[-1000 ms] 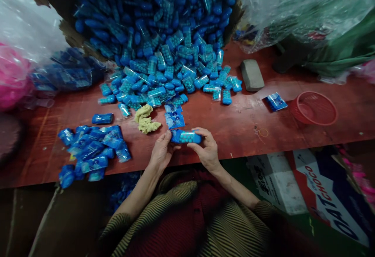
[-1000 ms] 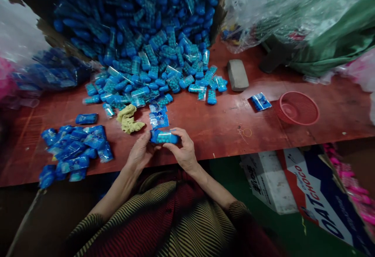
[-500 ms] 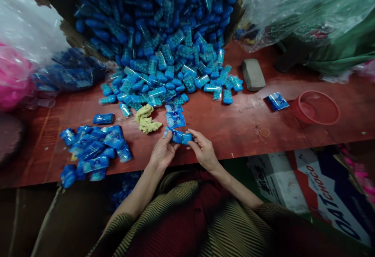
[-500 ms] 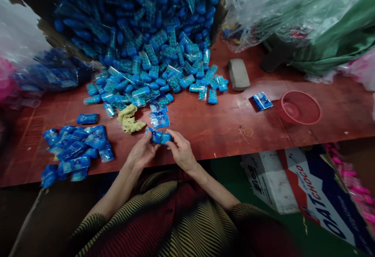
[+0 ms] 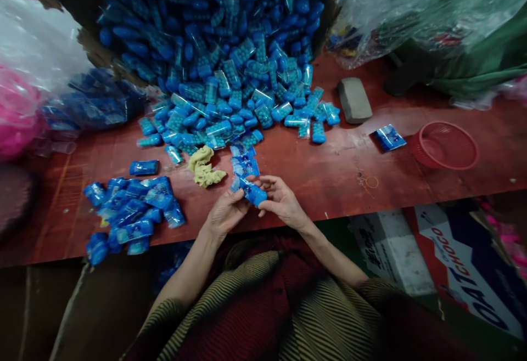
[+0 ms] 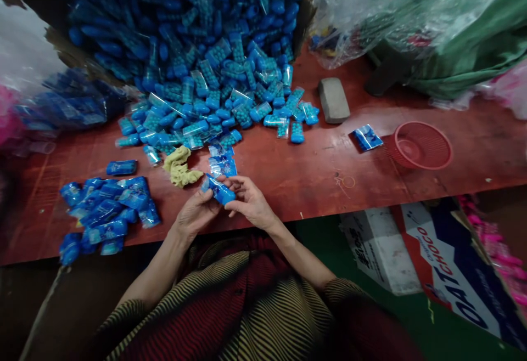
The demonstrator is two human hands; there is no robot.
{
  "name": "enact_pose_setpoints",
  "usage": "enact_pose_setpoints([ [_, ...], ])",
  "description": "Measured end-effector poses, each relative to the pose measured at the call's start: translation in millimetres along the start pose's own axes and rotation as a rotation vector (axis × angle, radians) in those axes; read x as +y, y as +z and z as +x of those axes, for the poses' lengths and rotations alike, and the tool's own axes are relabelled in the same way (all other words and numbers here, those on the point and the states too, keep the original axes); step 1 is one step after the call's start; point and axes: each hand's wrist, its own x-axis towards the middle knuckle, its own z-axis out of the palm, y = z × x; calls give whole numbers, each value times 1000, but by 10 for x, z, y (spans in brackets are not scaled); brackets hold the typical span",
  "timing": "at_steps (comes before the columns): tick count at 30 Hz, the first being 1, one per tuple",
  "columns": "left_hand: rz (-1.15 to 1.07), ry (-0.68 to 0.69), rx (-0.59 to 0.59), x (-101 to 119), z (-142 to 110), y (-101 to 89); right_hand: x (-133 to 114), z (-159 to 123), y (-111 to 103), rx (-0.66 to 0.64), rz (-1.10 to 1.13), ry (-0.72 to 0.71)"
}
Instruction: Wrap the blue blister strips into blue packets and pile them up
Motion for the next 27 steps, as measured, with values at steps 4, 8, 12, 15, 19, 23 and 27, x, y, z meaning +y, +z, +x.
enact_pose_setpoints([
  [4, 54, -4, -68, 28, 0, -17, -98, 22, -48, -93, -34, 20],
  [8, 97, -5, -11, 3, -21, 55, -107, 45, -94, -157, -104, 33],
  [12, 75, 36, 69, -121, -43, 106, -57, 64, -101, -187, -72, 81],
  [15, 48, 50, 67, -217, -72, 123, -22, 71, -103, -200, 10, 127],
  [19, 60, 37, 22, -201, -132, 191, -42, 78, -150, -253, 78, 192],
  [23, 64, 43, -12, -114, -162, 242, -95, 79, -183, -280, 87, 211],
  [27, 90, 75, -10, -167, -157, 211, -97, 68, -177, -263, 105, 233],
])
